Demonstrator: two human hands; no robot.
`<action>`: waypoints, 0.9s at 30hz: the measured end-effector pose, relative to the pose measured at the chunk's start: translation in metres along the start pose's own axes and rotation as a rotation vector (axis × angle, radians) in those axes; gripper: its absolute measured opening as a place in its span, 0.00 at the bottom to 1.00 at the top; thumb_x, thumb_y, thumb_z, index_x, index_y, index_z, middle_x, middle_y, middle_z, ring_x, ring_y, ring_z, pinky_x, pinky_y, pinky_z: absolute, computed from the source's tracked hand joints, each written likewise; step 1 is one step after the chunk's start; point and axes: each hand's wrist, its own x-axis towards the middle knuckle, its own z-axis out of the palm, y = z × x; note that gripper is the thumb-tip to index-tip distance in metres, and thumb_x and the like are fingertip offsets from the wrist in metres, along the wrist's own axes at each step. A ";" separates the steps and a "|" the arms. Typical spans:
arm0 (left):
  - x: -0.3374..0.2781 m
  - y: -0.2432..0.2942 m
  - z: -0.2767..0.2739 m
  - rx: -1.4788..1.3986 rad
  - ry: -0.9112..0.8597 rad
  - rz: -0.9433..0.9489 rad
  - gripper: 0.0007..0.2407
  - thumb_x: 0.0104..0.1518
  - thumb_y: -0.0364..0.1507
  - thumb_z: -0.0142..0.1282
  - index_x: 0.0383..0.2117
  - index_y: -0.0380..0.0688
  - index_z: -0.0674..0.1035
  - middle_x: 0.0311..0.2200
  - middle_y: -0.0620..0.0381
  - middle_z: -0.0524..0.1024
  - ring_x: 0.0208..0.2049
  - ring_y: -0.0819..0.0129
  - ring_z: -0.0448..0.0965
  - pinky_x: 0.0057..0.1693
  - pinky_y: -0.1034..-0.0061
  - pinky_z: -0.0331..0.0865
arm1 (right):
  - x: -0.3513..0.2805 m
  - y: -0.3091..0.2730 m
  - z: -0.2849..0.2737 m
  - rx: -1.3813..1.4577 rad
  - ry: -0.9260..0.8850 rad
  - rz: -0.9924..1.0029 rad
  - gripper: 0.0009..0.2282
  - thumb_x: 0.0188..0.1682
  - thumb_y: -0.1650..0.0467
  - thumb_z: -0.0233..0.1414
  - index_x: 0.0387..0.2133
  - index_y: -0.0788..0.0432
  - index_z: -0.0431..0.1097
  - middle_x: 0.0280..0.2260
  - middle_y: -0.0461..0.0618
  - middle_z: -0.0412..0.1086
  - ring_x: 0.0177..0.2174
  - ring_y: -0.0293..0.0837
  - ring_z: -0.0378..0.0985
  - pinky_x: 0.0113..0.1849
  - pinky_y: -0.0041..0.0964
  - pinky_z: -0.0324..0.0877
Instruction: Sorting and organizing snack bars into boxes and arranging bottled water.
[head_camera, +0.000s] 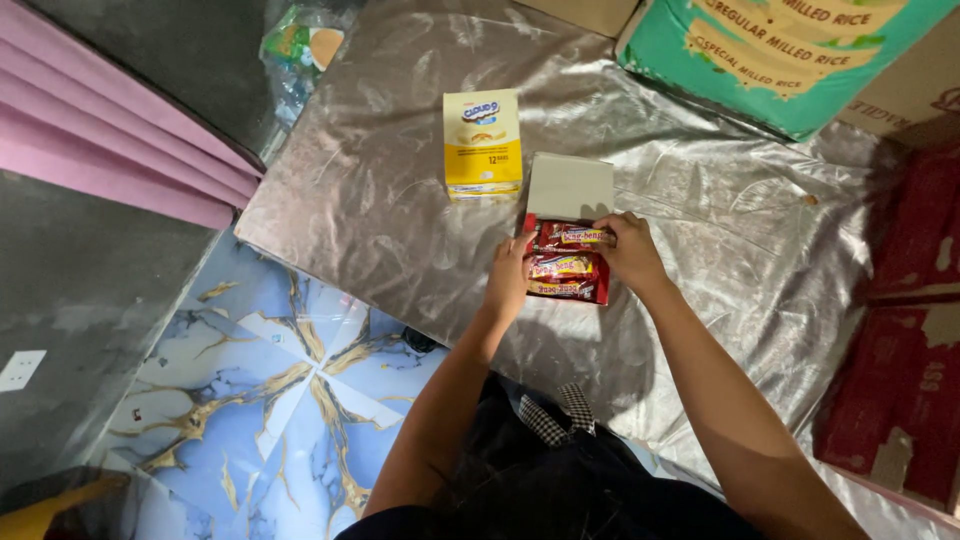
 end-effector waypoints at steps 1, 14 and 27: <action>0.000 -0.001 0.000 0.000 0.003 -0.002 0.22 0.57 0.19 0.54 0.60 0.48 0.72 0.48 0.44 0.73 0.53 0.44 0.71 0.60 0.56 0.66 | 0.003 0.002 0.005 -0.001 -0.003 -0.003 0.13 0.43 0.76 0.61 0.42 0.59 0.74 0.43 0.55 0.71 0.43 0.53 0.73 0.47 0.43 0.70; -0.021 0.024 -0.018 0.211 -0.158 0.224 0.17 0.55 0.26 0.61 0.53 0.46 0.76 0.51 0.52 0.73 0.55 0.52 0.72 0.58 0.59 0.66 | 0.011 0.015 0.050 -0.247 0.147 -0.081 0.09 0.46 0.71 0.61 0.40 0.53 0.76 0.45 0.49 0.72 0.49 0.56 0.66 0.51 0.53 0.62; -0.009 0.019 -0.019 0.450 -0.207 0.392 0.17 0.56 0.27 0.55 0.53 0.51 0.76 0.51 0.57 0.73 0.59 0.60 0.70 0.68 0.56 0.52 | 0.009 -0.010 0.051 -0.612 0.129 -0.118 0.15 0.44 0.66 0.61 0.45 0.53 0.71 0.50 0.51 0.67 0.50 0.57 0.66 0.48 0.57 0.62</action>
